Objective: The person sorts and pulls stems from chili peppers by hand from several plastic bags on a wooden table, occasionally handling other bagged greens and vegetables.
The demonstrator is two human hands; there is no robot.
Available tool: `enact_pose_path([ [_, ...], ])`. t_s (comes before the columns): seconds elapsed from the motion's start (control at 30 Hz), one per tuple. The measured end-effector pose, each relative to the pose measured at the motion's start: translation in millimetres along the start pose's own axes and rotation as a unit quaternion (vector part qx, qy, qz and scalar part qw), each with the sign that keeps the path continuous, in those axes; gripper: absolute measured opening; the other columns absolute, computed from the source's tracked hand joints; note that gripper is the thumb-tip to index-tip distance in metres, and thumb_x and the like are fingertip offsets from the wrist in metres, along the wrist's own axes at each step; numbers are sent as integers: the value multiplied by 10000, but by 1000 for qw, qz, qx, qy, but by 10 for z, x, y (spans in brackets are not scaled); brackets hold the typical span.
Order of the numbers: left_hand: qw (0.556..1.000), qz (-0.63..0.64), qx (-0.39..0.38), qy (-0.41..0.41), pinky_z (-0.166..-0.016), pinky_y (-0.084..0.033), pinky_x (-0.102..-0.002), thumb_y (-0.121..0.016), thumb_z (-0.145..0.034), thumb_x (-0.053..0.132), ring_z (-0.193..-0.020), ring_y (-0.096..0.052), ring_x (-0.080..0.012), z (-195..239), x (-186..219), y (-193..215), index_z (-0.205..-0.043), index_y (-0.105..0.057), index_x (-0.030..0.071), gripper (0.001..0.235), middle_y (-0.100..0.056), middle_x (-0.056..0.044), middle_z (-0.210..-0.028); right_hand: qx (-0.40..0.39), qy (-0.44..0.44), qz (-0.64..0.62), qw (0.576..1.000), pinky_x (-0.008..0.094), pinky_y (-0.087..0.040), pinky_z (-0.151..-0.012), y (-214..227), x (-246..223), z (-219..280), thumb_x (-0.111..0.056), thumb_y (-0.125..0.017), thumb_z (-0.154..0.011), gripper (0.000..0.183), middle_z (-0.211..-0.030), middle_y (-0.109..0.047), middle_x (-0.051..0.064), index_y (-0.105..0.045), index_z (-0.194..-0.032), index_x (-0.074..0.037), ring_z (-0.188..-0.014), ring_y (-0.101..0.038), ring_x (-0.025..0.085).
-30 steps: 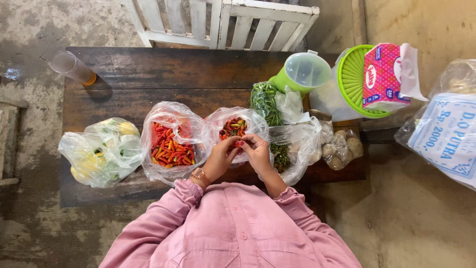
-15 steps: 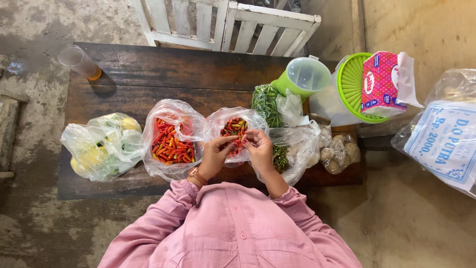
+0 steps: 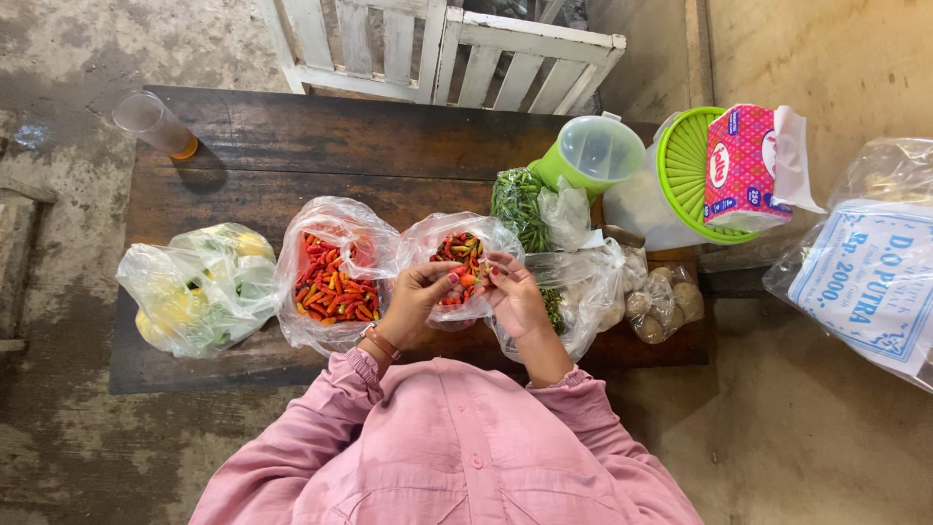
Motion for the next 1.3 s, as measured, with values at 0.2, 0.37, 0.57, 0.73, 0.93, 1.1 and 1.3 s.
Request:
enact_pose_path([
  [0.2, 994, -78, 64, -52, -751, -591, -234, -682, -963, 60, -826, -705, -86, 12, 114, 65, -1226, -706, -36, 281, -766, -68, -976, -17, 69, 398, 915, 260, -546, -614, -96, -46, 96, -7, -663, -973, 189, -797, -700, 70, -697, -1149, 49, -649, -640, 122],
  [0.37, 995, -77, 46, -40, -760, -587, -237, -687, -967, 53, -821, -693, -88, 60, 174, -36, -1234, -706, -42, 285, -756, -73, -955, 21, 87, 427, 900, 239, -494, -571, -102, -42, 89, -31, -676, -991, 124, -766, -679, 63, -706, -1071, 59, -620, -592, 92],
  [0.57, 999, -48, -2, -13, -769, -584, -248, -678, -983, 68, -814, -691, -94, 51, 146, -45, -1225, -712, -35, 265, -754, -74, -944, -42, 15, 296, 954, 257, -526, -619, -34, -48, 96, -33, -668, -986, 90, -837, -713, 74, -708, -1027, 36, -687, -633, 119],
  [0.73, 999, -31, 14, -25, -774, -580, -268, -679, -994, 84, -828, -688, -115, 114, 190, 127, -1212, -724, -25, 247, -764, -77, -974, 14, -19, 294, 956, 269, -535, -579, 415, -206, 152, -51, -662, -995, 75, -832, -718, 78, -704, -1009, 9, -668, -650, 132],
  [0.93, 954, -109, 228, -161, -877, -605, -287, -634, -1032, 55, -956, -720, -155, 494, 494, 1314, -1224, -705, -3, 213, -754, -112, -1117, 148, 48, 715, 682, 327, -570, -666, 1238, -940, 501, -28, -720, -827, 196, -902, -769, 128, -766, -1016, -1, -746, -722, 224],
  [1.1, 923, -170, 326, -115, -847, -622, -286, -552, -1053, 17, -975, -735, -199, 679, 243, 2186, -1279, -659, -74, 266, -718, -158, -1133, 118, 160, 822, 534, 443, -542, -861, 1085, -721, 527, -18, -696, -784, 274, -1031, -698, 221, -750, -1052, 2, -940, -671, 378],
  [1.3, 930, -200, 303, -58, -822, -627, -286, -487, -1043, 9, -1018, -736, -197, 505, -44, 2144, -1418, -542, -53, 384, -671, -178, -1258, -87, 176, 826, 529, 445, -539, -831, 508, 431, -194, -10, -622, -839, 222, -987, -685, 142, -747, -1018, -54, -958, -660, 339],
])
Point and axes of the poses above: each hand's wrist, its own z-axis away from the middle knuckle, its own y-axis out of the back of the hand, x = y × z, the point moved 6 cm from there along -z, towards the middle knuckle
